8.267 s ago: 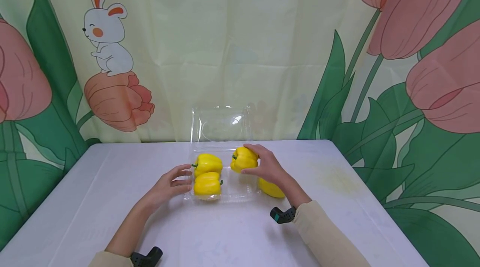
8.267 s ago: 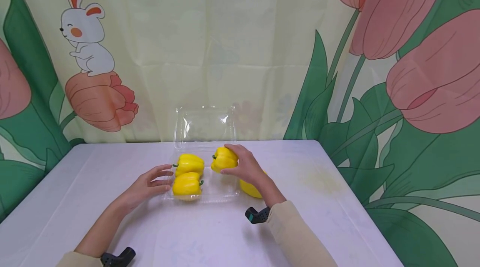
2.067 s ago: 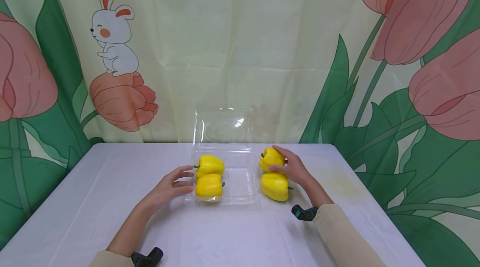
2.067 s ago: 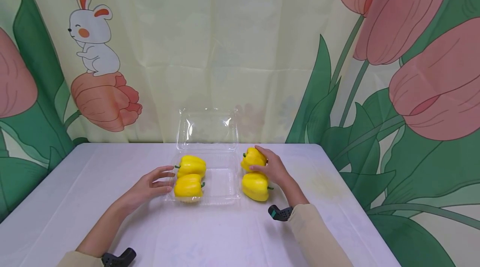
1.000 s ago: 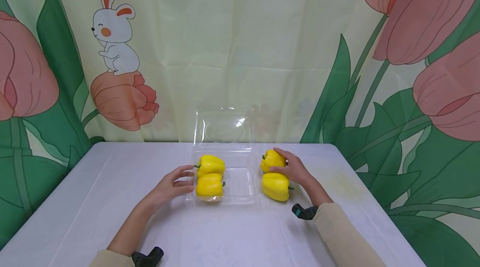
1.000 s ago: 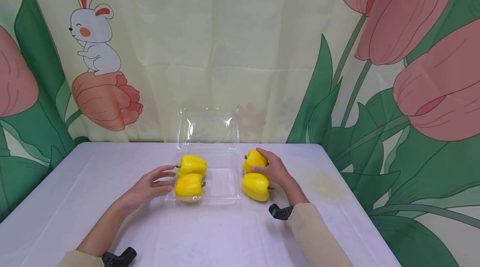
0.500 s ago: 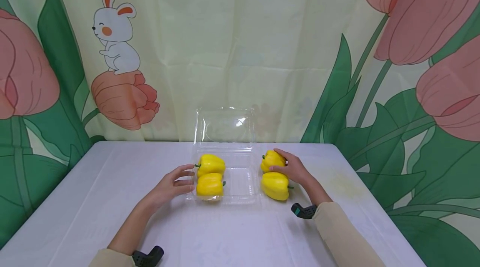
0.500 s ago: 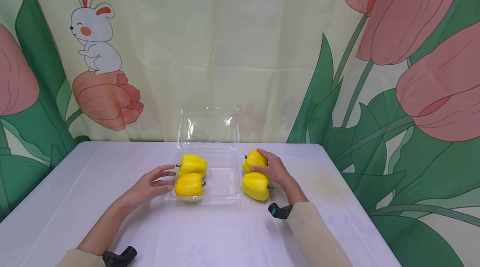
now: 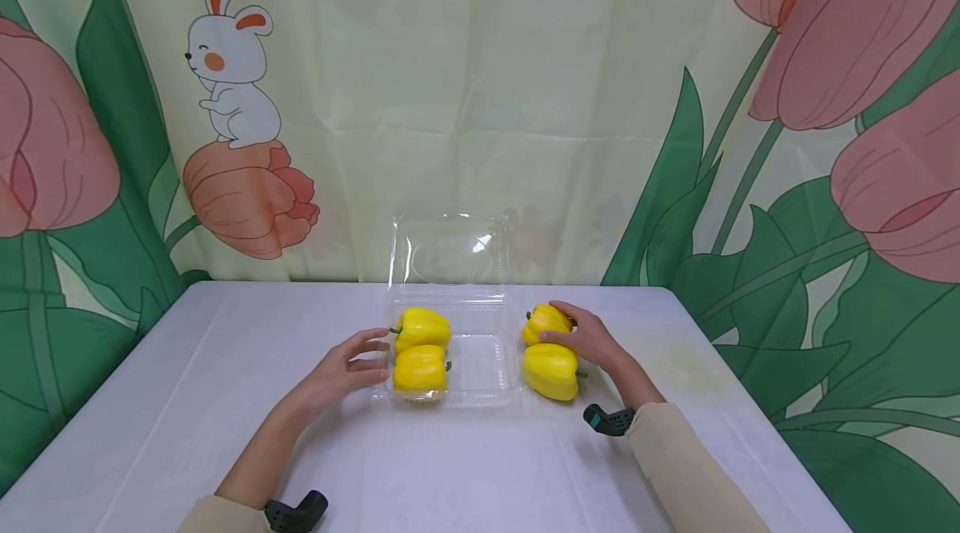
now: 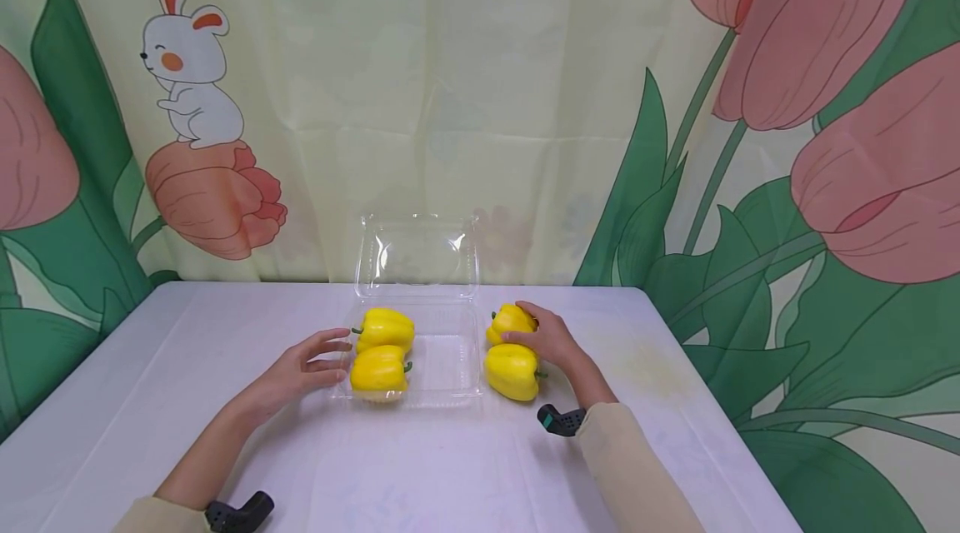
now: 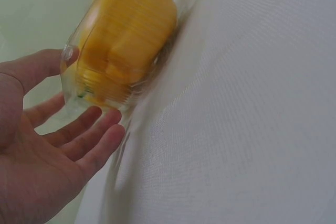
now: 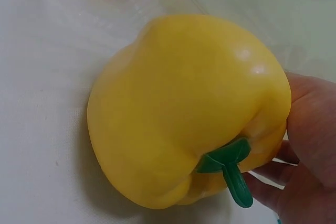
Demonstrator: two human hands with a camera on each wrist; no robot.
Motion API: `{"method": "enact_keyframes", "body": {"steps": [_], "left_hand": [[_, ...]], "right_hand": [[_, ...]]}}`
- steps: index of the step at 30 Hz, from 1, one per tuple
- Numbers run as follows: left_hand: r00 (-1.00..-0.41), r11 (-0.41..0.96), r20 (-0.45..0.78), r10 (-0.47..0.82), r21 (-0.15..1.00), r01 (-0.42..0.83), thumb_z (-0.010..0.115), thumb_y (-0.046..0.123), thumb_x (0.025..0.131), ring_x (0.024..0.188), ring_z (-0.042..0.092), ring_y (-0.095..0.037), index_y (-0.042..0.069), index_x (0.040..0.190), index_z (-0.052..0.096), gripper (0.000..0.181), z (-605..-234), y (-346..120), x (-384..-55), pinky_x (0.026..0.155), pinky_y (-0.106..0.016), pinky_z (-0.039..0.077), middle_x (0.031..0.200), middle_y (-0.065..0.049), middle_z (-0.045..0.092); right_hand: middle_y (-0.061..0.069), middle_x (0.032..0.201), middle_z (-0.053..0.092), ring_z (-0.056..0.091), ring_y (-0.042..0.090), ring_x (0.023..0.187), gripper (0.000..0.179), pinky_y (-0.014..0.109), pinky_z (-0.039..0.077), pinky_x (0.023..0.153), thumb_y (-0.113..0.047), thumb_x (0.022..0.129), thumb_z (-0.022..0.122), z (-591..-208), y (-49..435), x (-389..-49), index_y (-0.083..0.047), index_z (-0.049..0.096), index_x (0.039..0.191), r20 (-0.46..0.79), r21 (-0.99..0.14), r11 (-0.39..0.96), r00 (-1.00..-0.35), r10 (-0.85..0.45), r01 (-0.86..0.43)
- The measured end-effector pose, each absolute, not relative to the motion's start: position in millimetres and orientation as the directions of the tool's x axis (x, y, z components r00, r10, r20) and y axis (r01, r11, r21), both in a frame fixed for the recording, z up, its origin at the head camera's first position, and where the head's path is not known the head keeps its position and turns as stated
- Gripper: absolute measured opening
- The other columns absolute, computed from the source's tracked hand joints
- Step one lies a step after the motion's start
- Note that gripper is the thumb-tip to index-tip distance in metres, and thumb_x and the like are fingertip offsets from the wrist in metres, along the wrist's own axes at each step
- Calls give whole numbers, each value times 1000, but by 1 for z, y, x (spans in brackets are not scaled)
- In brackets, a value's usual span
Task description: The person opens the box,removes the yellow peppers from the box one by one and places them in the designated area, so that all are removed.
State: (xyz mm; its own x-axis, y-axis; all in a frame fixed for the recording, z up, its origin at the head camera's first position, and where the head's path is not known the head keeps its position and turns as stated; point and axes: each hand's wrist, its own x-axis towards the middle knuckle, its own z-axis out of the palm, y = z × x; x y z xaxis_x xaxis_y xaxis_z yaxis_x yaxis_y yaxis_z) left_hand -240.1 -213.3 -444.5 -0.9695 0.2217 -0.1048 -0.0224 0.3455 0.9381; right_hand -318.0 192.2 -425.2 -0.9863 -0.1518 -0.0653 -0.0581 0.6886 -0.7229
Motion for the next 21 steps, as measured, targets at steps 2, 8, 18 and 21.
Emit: {"method": "enact_keyframes", "body": {"steps": [2, 8, 18, 21], "left_hand": [[-969, 348, -107, 221, 937, -24, 71, 28, 87, 128, 53, -34, 24, 145, 39, 67, -444, -213, -240, 99, -43, 52, 147, -15, 44], [-969, 353, -105, 222, 935, -21, 71, 28, 87, 127, 53, -34, 23, 145, 38, 67, -443, -213, -239, 99, -44, 52, 146, -16, 44], [-971, 350, -106, 214, 937, -25, 71, 26, 87, 127, 53, -34, 22, 145, 39, 66, -443, -212, -238, 99, -42, 52, 145, -16, 45], [-971, 348, -107, 215, 937, -26, 70, 26, 88, 127, 53, -34, 22, 145, 39, 66, -442, -212, -237, 99, -42, 52, 146, -16, 45]], "right_hand": [[15, 144, 47, 49, 33, 122, 76, 51, 43, 107, -38, 86, 72, -425, 193, -318, -13, 36, 149, -65, -726, 685, -986, -150, -56], [14, 145, 47, 47, 33, 125, 75, 51, 44, 106, -37, 84, 74, -424, 194, -319, -14, 39, 147, -63, -725, 686, -986, -156, -62], [11, 147, 46, 46, 33, 129, 75, 52, 45, 106, -37, 83, 75, -424, 197, -319, -14, 42, 146, -50, -747, 661, -985, -164, -72], [11, 146, 47, 46, 33, 129, 73, 52, 44, 106, -36, 83, 75, -423, 198, -319, -14, 43, 145, -32, -750, 655, -985, -167, -87]]}}
